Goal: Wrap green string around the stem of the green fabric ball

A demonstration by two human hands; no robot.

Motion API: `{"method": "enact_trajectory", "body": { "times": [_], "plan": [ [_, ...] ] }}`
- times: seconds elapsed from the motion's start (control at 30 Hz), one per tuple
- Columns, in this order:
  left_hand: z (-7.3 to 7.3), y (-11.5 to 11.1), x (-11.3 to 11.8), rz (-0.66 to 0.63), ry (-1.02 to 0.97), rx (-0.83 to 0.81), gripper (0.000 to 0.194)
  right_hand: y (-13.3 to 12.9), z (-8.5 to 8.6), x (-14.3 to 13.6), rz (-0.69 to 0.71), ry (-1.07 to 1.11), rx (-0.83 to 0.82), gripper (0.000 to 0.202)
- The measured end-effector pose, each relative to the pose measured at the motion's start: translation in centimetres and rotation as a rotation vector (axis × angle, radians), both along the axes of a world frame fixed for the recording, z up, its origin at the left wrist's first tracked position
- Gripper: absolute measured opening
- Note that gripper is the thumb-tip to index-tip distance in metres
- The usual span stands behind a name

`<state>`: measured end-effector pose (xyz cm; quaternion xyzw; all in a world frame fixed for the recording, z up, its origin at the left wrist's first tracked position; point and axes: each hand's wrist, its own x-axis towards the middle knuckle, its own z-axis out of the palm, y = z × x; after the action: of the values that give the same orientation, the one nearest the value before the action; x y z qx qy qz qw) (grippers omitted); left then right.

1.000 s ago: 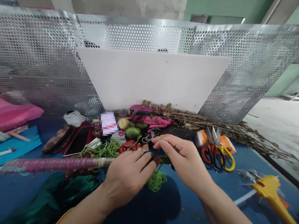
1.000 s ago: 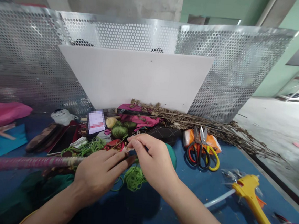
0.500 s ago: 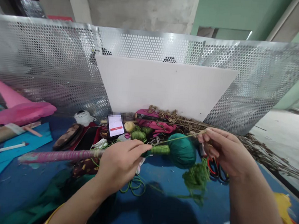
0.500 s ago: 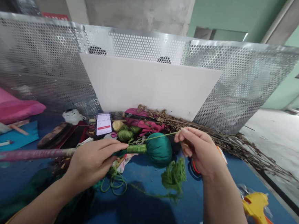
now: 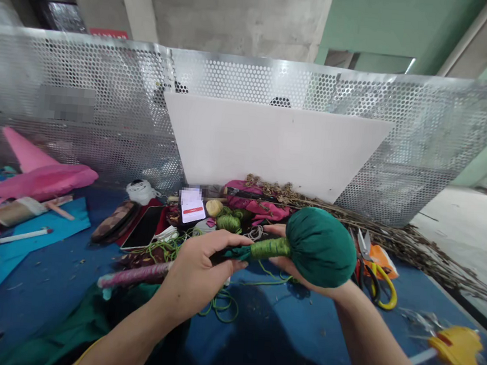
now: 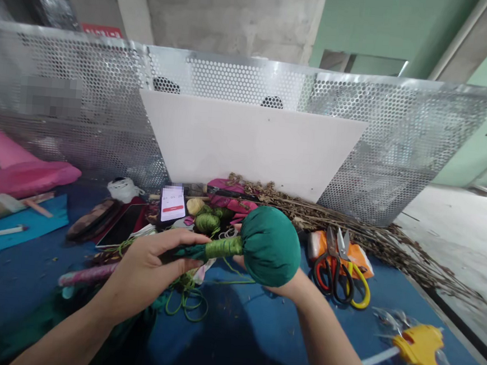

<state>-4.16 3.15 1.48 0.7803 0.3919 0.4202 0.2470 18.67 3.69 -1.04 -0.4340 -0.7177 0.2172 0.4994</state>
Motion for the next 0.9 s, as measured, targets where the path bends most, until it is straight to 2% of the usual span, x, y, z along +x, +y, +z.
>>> {"method": "enact_trajectory", "body": {
  "times": [0.13,0.2,0.27,0.33,0.37,0.43,0.5,0.57,0.67,0.77,0.9],
  "plan": [
    [0.3,0.1,0.1,0.02,-0.037,-0.02,0.028,-1.8,-0.8,-3.7,0.192,-0.035,-0.066,0.015],
    [0.4,0.3,0.1,0.067,-0.064,-0.005,0.026,-2.8,-0.8,-4.8,0.148,-0.077,-0.047,0.019],
    [0.5,0.5,0.1,0.101,-0.094,-0.001,0.023,-3.8,-0.6,-5.2,0.014,-0.132,0.089,0.023],
    [0.4,0.7,0.1,0.102,-0.113,-0.022,0.022,-4.6,-0.4,-5.3,-0.077,-0.136,0.268,0.019],
    [0.3,0.7,0.2,0.095,-0.113,-0.036,0.022,-4.9,-0.4,-5.3,-0.068,-0.115,0.336,0.017],
    [0.0,0.7,0.4,0.076,-0.105,-0.059,0.023,-5.1,-0.5,-5.2,0.05,-0.043,0.389,0.017],
    [-0.4,0.6,0.8,0.056,-0.084,-0.076,0.027,-4.9,-0.8,-5.2,0.213,0.092,0.332,0.02],
    [-0.9,0.5,1.2,0.05,-0.075,-0.081,0.029,-4.5,-1.2,-5.4,0.28,0.314,0.214,0.026],
    [-1.8,0.3,1.9,0.073,-0.074,-0.048,0.026,-4.2,-1.5,-5.9,0.165,0.61,-0.006,0.035],
    [-2.7,0.1,2.3,0.115,-0.068,0.04,0.026,-4.6,-1.3,-6.4,0.026,0.695,-0.196,0.037],
    [-3.7,0.1,2.5,0.141,-0.065,0.149,0.026,-5.2,-1.1,-7.0,-0.053,0.736,-0.224,0.037]
  ]
}}
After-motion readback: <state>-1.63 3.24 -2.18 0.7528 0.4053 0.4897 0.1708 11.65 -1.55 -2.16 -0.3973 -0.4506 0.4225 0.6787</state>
